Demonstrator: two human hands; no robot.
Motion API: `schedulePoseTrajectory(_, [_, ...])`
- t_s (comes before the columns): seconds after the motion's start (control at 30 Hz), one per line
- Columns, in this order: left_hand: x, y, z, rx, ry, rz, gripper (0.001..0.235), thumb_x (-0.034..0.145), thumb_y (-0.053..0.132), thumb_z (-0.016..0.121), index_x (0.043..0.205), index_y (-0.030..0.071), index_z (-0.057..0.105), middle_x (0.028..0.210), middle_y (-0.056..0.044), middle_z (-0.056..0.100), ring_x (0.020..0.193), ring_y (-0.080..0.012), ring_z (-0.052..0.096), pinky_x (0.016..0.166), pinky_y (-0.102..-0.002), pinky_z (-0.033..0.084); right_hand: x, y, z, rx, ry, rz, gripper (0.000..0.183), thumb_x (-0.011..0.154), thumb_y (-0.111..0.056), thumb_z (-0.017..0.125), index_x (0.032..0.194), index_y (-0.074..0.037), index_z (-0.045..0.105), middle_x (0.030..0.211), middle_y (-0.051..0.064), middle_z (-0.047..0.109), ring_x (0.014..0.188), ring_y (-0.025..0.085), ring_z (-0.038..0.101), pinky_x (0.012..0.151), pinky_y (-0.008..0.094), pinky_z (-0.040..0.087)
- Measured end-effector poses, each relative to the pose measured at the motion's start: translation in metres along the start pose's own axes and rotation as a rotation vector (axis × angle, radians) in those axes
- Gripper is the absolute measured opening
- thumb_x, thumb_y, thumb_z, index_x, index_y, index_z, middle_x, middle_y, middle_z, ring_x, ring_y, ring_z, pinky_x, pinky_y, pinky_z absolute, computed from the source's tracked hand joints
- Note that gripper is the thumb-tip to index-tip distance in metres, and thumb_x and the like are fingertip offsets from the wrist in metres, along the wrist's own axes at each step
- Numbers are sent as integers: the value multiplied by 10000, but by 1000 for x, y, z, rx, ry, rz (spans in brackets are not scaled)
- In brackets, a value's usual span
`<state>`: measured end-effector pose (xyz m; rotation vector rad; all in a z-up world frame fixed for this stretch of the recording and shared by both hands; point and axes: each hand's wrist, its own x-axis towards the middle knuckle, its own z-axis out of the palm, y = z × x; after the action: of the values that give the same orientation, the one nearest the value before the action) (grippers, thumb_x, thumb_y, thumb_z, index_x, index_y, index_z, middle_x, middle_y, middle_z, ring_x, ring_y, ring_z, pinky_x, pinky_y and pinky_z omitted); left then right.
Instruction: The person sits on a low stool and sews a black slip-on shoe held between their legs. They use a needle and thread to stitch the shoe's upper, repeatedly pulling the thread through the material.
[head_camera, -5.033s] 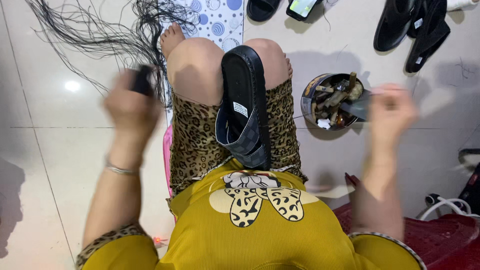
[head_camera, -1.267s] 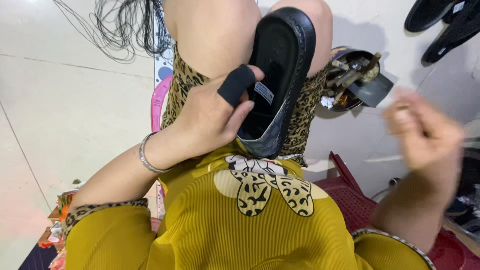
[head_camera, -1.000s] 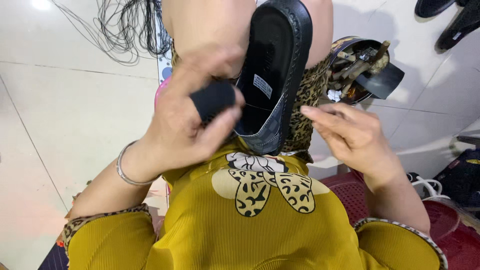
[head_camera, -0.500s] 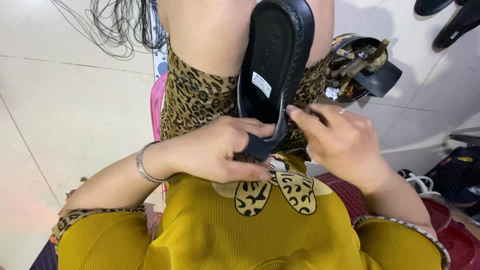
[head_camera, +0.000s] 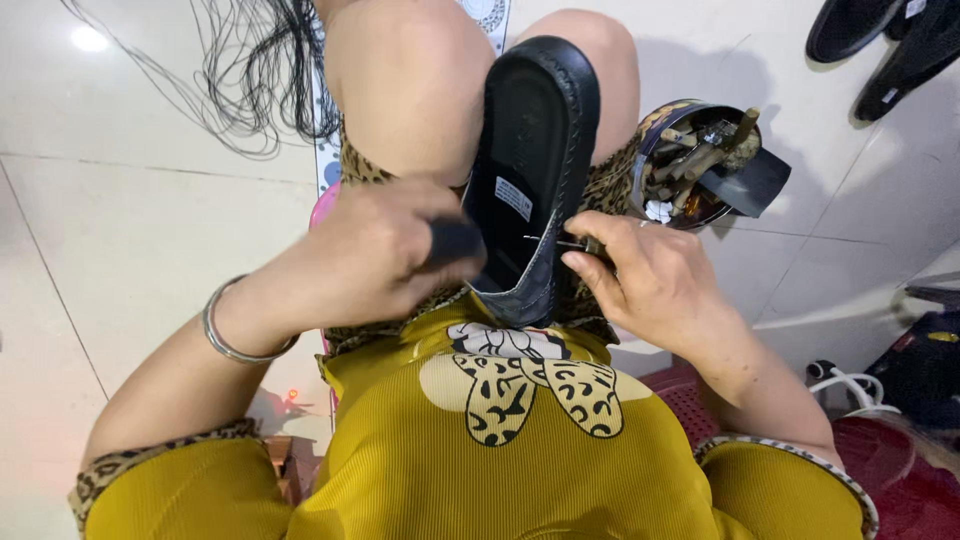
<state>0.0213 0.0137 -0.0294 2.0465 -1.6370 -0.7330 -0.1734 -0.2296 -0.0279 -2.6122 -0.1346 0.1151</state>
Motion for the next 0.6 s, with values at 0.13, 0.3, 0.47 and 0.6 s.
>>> schedulePoseTrajectory(0.13, [20,20,1,-1271,30,203,135,964,178,690,1012,59,733,1074,-84,735,977,-195,696,900,-329,577,4,-5,0,136,68,-11,258,999,-121,671,1216,-6,590,926,149,741,689,288,725,608,403,582])
schedulePoseTrajectory(0.3, [28,24,19,-685,240,-4,62,927,64,692,906,6,697,848,-136,682,764,-340,706,625,-374,552,-1,-6,14,170,146,29,319,949,-171,688,1219,-20,612,800,112,752,630,277,738,573,365,597])
schedulePoseTrajectory(0.47, [38,43,-6,-514,-22,-51,202,929,106,650,850,-74,693,723,-235,692,654,-443,712,530,-462,545,-8,-5,-14,77,-28,61,605,926,-32,639,1512,-90,499,654,117,707,465,173,628,456,301,571])
schedulePoseTrajectory(0.6, [13,24,7,-654,148,-273,403,963,96,637,1339,147,502,802,1,660,653,-221,649,659,-359,499,-68,65,-76,178,-295,458,454,1019,-256,501,1454,-148,571,1499,105,583,1336,227,580,1195,367,385])
